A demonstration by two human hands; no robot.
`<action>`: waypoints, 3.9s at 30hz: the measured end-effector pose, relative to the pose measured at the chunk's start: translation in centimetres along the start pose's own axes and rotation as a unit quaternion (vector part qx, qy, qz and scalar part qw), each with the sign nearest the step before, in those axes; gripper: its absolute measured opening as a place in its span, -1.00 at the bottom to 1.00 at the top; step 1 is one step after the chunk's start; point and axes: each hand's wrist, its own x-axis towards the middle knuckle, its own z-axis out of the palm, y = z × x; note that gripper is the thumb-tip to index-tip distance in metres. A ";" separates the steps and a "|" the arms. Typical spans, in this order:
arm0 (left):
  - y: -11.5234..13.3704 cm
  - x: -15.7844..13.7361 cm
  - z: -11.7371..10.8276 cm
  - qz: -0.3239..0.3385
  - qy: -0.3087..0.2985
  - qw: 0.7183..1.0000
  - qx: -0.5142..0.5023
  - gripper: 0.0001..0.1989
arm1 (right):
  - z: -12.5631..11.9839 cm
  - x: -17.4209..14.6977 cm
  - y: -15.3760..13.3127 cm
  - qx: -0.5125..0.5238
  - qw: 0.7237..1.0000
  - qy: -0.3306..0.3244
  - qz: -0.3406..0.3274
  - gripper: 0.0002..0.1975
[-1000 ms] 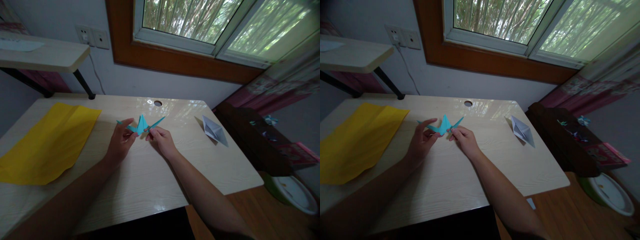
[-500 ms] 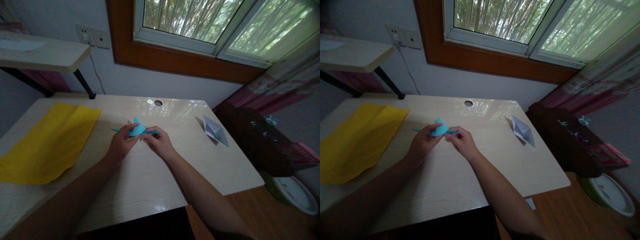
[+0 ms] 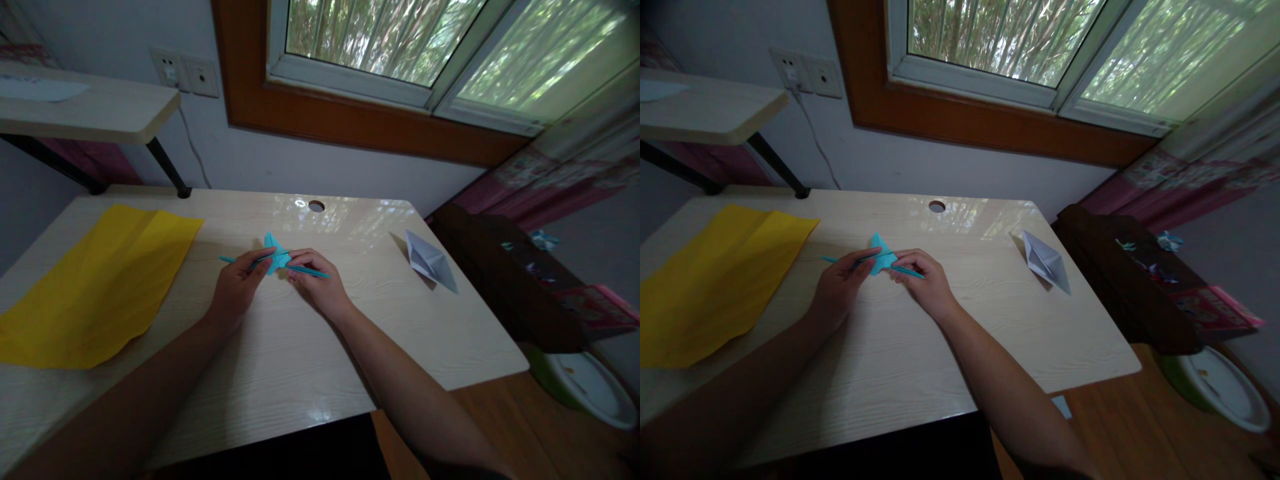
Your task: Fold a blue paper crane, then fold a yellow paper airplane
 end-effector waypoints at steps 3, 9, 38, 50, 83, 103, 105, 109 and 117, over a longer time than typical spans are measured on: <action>0.0 0.0 0.0 -0.001 -0.003 1.000 -0.010 -0.66 | 0.1 0.0 0.0 0.006 1.000 0.007 0.004 -0.93; -0.1 -0.2 0.2 0.026 -0.026 0.999 -0.024 -0.68 | 0.0 -0.1 0.6 0.045 0.995 0.028 0.085 -0.81; -1.4 -0.1 0.6 0.060 -0.064 0.996 -0.019 -0.71 | 0.1 -0.1 0.1 0.042 0.994 0.018 0.095 -0.74; -0.1 -0.2 0.3 0.044 -0.061 0.996 -0.044 -0.73 | 0.2 0.1 0.7 0.098 0.987 0.056 0.112 -0.67; -0.4 0.0 0.4 0.065 -0.077 0.995 -0.019 -0.76 | 0.3 0.0 0.0 0.084 0.990 0.015 0.114 -0.69; -1.7 -0.1 1.3 0.055 0.025 0.987 -0.147 -0.57 | 0.1 0.2 0.7 0.119 0.979 -0.014 0.166 -0.72; -1.8 0.0 1.6 0.085 0.029 0.977 -0.192 -0.42 | 0.1 0.2 0.7 0.097 0.982 -0.014 0.162 -0.73; -1.5 0.3 1.7 0.083 0.036 0.969 -0.228 -0.13 | 0.1 0.1 0.8 0.076 0.984 0.014 0.158 -0.72; -1.0 0.6 0.8 -0.065 -0.030 0.985 -0.158 -0.70 | -0.2 0.2 1.1 0.013 0.992 0.045 0.116 -0.73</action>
